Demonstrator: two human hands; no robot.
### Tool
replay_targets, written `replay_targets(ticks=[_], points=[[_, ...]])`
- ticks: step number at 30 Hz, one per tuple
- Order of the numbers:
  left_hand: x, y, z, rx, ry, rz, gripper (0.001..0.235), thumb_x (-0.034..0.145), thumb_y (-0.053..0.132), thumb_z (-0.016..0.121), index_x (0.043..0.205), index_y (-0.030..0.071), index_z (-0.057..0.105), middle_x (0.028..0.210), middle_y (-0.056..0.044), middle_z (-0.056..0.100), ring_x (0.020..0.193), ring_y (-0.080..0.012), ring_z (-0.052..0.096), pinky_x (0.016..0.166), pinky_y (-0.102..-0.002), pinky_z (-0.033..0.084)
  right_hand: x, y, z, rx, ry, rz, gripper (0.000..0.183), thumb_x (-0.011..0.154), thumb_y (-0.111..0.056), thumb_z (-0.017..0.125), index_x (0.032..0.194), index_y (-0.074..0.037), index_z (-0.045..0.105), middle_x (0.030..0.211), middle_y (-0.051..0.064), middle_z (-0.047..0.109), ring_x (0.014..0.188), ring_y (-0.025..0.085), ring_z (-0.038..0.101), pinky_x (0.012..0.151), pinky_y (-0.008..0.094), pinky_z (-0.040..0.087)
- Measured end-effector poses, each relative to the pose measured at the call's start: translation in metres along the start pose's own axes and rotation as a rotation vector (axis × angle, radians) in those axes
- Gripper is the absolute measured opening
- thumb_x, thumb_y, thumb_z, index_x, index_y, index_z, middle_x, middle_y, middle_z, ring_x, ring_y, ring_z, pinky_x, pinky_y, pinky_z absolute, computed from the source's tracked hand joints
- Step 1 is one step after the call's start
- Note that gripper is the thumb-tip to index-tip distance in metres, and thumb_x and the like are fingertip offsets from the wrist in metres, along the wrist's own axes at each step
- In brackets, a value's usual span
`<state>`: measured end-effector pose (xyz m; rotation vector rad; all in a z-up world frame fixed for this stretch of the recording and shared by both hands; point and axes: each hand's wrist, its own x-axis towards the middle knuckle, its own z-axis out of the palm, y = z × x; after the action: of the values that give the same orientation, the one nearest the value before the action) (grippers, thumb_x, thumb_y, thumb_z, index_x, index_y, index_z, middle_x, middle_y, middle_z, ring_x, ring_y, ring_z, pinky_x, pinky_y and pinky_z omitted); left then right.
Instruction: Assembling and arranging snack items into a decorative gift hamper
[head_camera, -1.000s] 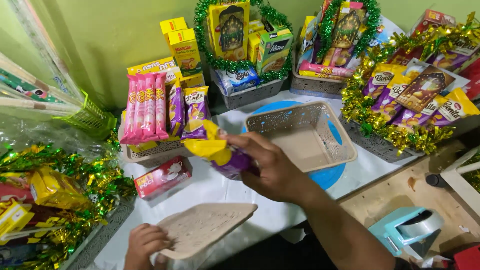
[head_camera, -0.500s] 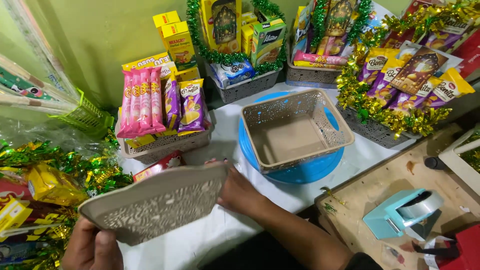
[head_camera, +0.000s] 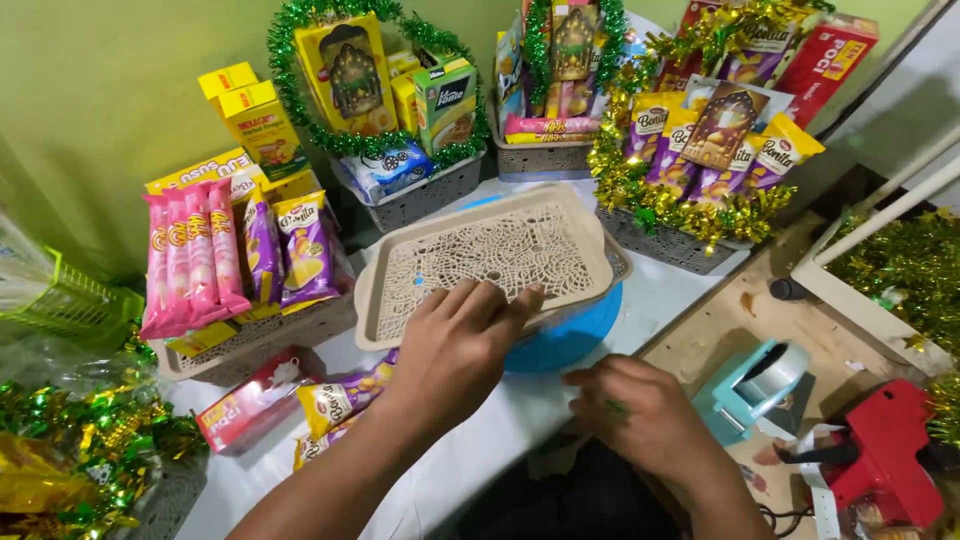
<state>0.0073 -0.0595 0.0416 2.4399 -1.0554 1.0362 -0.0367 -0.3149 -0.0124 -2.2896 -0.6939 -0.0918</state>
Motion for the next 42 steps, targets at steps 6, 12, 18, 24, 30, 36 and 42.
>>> replay_targets(ticks=[6,12,18,24,30,36,42], points=[[0.004,0.005,0.068,0.067,-0.079,-0.041,0.035,0.095,0.019,0.064,0.129,0.018,0.069,0.096,-0.006,0.058,0.084,-0.0285,0.059,0.063,-0.041,0.044,-0.011,0.035,-0.032,-0.093,0.242,0.064,0.021,0.088,-0.024,0.075,0.106,-0.015,0.081,0.090,-0.001,0.078,0.080,0.013,0.075,0.073,0.026,0.058],[0.026,0.020,0.091,0.104,0.072,-0.057,0.008,0.088,0.013,0.074,0.095,0.014,0.078,0.086,-0.006,0.060,0.081,-0.0252,0.063,0.063,-0.037,0.047,0.023,0.058,-0.040,0.002,0.356,0.186,0.024,0.083,-0.019,0.081,0.107,-0.018,0.084,0.095,0.004,0.080,0.088,0.024,0.077,0.079,0.040,0.061],[0.015,0.024,0.068,-0.195,0.112,-0.240,0.070,0.076,0.027,0.085,0.142,0.017,0.062,0.133,-0.015,0.063,0.123,-0.0392,0.061,0.098,-0.052,0.048,0.067,0.105,-0.020,0.506,0.686,0.324,0.050,0.098,-0.023,0.066,0.141,0.002,0.057,0.131,0.025,0.060,0.120,0.030,0.060,0.102,0.044,0.050],[-0.046,0.002,0.075,-0.326,0.209,-0.817,0.079,0.094,0.030,0.069,0.157,-0.002,0.034,0.154,-0.037,0.033,0.143,-0.0587,0.032,0.112,-0.068,0.031,0.089,0.114,0.001,0.702,0.622,0.360,0.067,0.102,-0.038,0.054,0.154,0.002,0.044,0.152,0.038,0.041,0.142,0.053,0.040,0.116,0.062,0.035],[-0.054,0.008,0.083,-0.484,0.164,-0.805,0.080,0.096,0.042,0.059,0.160,0.007,0.027,0.170,-0.021,0.022,0.158,-0.0376,0.021,0.121,-0.053,0.026,0.094,0.124,0.001,0.732,0.718,0.640,0.067,0.093,-0.047,0.049,0.145,-0.006,0.056,0.151,0.015,0.057,0.145,0.028,0.050,0.119,0.043,0.039],[-0.072,0.003,0.097,-0.494,0.204,-0.744,0.078,0.094,0.033,0.068,0.157,0.004,0.032,0.170,-0.026,0.017,0.160,-0.0389,0.016,0.125,-0.051,0.021,0.089,0.143,0.003,0.631,0.718,0.613,0.058,0.093,-0.042,0.058,0.137,-0.003,0.063,0.143,0.017,0.063,0.139,0.027,0.056,0.117,0.040,0.042],[-0.084,-0.013,0.094,-0.514,0.195,-0.713,0.093,0.083,0.047,0.078,0.158,0.012,0.034,0.171,-0.022,0.018,0.160,-0.0388,0.021,0.123,-0.054,0.027,0.081,0.136,0.010,0.648,0.734,0.614,0.050,0.091,-0.029,0.064,0.134,-0.005,0.066,0.139,0.012,0.066,0.134,0.022,0.058,0.113,0.038,0.042]])
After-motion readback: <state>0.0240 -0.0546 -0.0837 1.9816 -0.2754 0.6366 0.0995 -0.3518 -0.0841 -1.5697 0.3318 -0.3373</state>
